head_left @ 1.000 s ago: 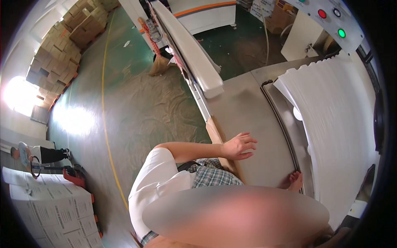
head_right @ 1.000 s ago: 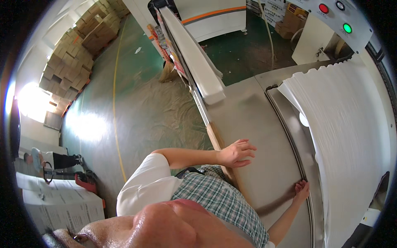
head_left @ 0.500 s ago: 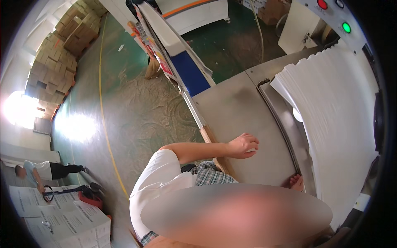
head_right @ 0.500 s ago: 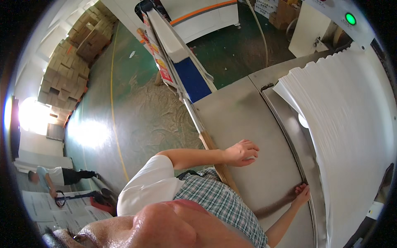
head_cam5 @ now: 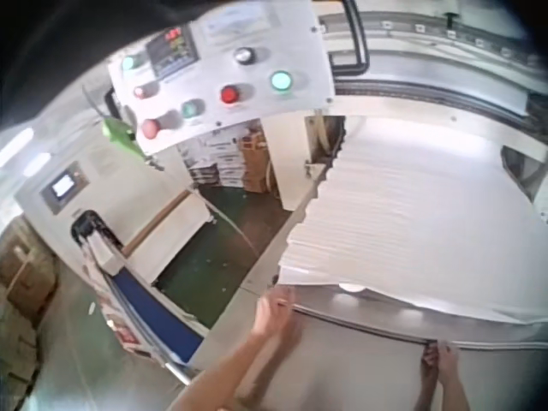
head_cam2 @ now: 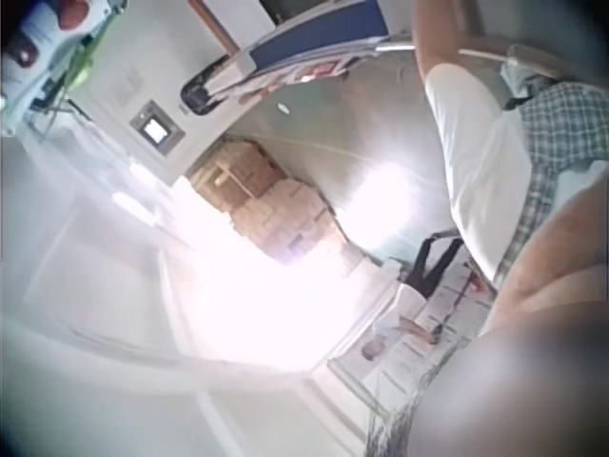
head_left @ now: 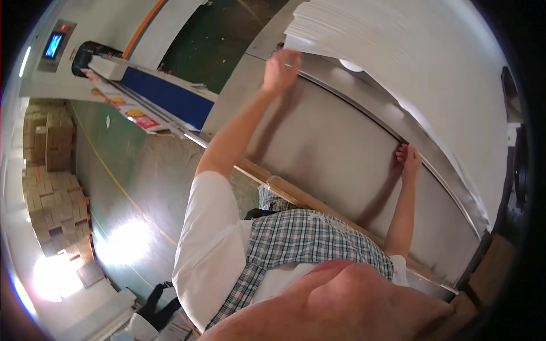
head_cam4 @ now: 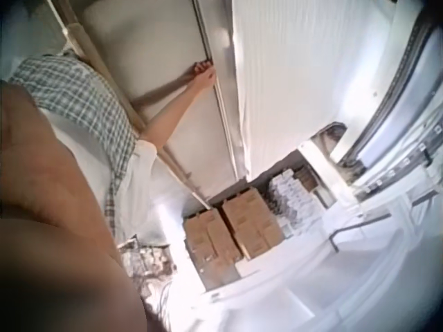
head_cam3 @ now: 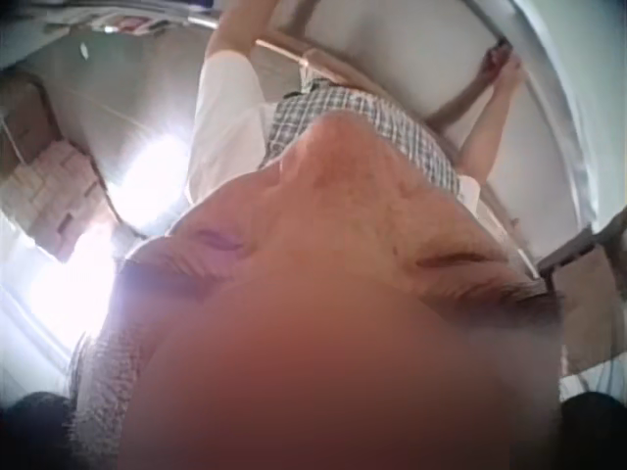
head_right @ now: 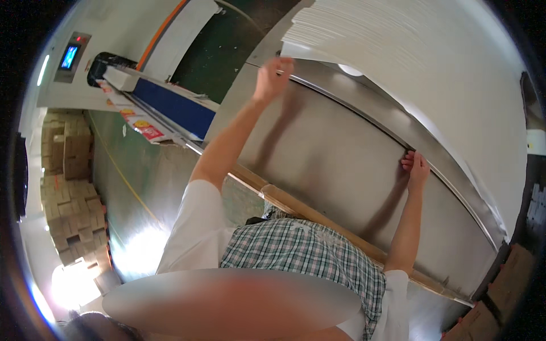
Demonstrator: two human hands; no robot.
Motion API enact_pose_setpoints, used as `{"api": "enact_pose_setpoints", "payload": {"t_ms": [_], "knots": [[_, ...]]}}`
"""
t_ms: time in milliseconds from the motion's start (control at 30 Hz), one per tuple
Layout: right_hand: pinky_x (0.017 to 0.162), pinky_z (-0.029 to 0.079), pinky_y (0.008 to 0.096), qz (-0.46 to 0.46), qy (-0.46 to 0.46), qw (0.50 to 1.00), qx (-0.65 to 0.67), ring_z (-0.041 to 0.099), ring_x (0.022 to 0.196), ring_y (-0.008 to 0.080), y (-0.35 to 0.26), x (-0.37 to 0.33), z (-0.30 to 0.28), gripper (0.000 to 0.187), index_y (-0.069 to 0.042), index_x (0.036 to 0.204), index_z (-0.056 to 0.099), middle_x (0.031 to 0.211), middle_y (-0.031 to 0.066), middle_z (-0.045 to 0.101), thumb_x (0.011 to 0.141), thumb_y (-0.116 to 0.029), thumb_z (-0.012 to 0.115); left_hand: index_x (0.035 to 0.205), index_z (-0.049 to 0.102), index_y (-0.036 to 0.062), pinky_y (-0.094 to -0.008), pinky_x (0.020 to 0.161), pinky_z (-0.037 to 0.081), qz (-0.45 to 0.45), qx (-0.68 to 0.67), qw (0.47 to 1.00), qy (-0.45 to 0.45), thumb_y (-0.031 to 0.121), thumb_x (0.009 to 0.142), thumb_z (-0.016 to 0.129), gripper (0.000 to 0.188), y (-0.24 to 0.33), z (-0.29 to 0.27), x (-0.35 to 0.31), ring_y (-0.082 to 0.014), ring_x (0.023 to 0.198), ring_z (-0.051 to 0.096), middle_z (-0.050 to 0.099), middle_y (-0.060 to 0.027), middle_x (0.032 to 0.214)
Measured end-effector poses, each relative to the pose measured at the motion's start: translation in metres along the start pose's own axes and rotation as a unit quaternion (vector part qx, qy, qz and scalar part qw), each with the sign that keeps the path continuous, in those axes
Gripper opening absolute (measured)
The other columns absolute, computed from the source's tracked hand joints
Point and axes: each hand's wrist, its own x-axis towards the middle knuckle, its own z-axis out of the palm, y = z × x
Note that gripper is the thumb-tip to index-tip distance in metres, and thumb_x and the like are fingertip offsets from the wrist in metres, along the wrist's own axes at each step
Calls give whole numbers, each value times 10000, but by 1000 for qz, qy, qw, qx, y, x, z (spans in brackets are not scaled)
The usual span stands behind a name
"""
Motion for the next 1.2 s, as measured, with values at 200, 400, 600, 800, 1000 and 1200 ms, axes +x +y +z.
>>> {"api": "enact_pose_setpoints", "payload": {"t_ms": [200, 400, 600, 800, 1000, 1200], "knots": [[523, 459, 204, 1, -3, 1000, 0, 573, 595, 101, 0, -5, 1, 319, 9, 885, 603, 744, 51, 602, 900, -284, 478, 808, 635, 34, -369, 701, 444, -98, 2, 979, 179, 177, 767, 569, 163, -71, 50, 86, -301, 770, 573, 618, -153, 830], [509, 442, 207, 37, 37, 998, -19, 555, 573, 95, -8, -10, 1, 312, 2, 879, 607, 727, 47, 598, 900, -282, 479, 809, 619, -34, -282, 671, 427, -244, -214, 927, 189, 188, 813, 504, 250, -85, 93, 118, -169, 689, 558, 627, -90, 742], [500, 420, 198, 45, 10, 998, -48, 549, 567, 92, -24, -7, 7, 303, 3, 871, 622, 711, 38, 596, 893, -271, 495, 774, 613, -33, -274, 643, 413, -168, -264, 924, 219, 181, 809, 480, 254, -107, 102, 135, -145, 668, 523, 596, -57, 712], [513, 441, 204, 49, 16, 999, -2, 563, 576, 100, -20, -10, 5, 306, 12, 865, 623, 702, 45, 601, 888, -268, 503, 738, 597, 13, -252, 626, 395, -251, -315, 913, 68, 145, 780, 484, 180, -113, 76, 128, -134, 690, 510, 586, -44, 730], [525, 462, 218, 106, -3, 994, 29, 578, 585, 121, -20, -26, -1, 318, 25, 865, 616, 713, 73, 608, 889, -269, 499, 801, 600, 24, -264, 654, 410, -248, -294, 922, -42, 210, 785, 508, 208, -103, 55, 113, -134, 711, 522, 604, -43, 760], [544, 459, 202, 87, -11, 996, 8, 586, 620, 116, -18, -28, -10, 302, 11, 892, 608, 718, 60, 605, 891, -269, 493, 931, 616, 65, -363, 790, 434, 4, 174, 934, -311, 544, 777, 501, 515, -61, 58, 149, -296, 911, 579, 631, -142, 918]]}}
